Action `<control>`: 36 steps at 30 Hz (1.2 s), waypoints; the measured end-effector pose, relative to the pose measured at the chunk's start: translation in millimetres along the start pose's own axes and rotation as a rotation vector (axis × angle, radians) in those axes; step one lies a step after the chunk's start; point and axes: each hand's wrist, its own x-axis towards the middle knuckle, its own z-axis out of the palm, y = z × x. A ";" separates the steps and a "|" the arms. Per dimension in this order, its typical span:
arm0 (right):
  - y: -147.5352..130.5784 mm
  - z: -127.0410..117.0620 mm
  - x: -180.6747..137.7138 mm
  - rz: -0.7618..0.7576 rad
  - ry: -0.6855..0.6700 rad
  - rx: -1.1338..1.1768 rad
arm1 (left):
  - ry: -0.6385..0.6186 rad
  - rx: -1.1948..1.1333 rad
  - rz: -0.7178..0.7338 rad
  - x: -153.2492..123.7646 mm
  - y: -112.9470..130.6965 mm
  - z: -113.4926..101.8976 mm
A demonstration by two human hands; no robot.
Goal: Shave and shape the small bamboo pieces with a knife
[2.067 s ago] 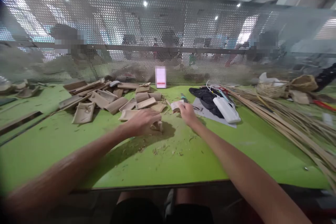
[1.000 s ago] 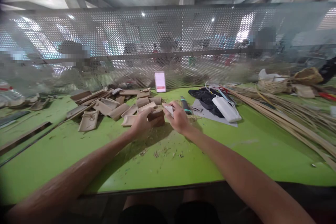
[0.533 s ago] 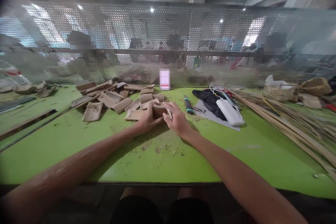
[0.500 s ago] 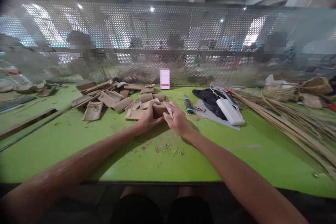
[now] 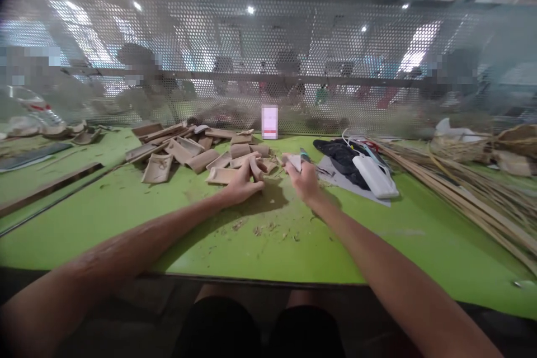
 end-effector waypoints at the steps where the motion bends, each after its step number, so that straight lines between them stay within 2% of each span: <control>1: 2.9 -1.5 2.1 0.017 0.017 -0.019 | -0.005 -0.035 -0.008 -0.2 -0.7 -0.7; 6: 7.3 -4.0 5.8 0.060 0.041 -0.071 | -0.025 -0.096 0.011 -0.7 4.0 -5.7; 12: 6.4 -2.7 4.1 0.031 0.043 -0.106 | -0.031 0.172 0.254 -0.8 9.8 -10.3; 15: 9.4 -2.3 4.4 0.030 0.041 -0.100 | -0.030 0.258 0.301 -1.0 7.4 -10.1; 20: 13.7 -1.3 5.1 0.021 0.017 -0.097 | 0.030 0.306 0.295 -0.6 3.3 -9.5; 26: 12.0 -0.4 4.2 0.015 0.012 -0.105 | 0.151 0.367 0.378 -0.9 6.3 -9.9; 32: 12.7 0.5 3.9 0.022 -0.004 -0.083 | 0.092 0.451 0.295 0.4 4.9 -9.4; 36: 17.8 0.4 6.2 0.045 0.015 -0.117 | 0.053 0.378 0.207 2.4 1.7 -11.6</control>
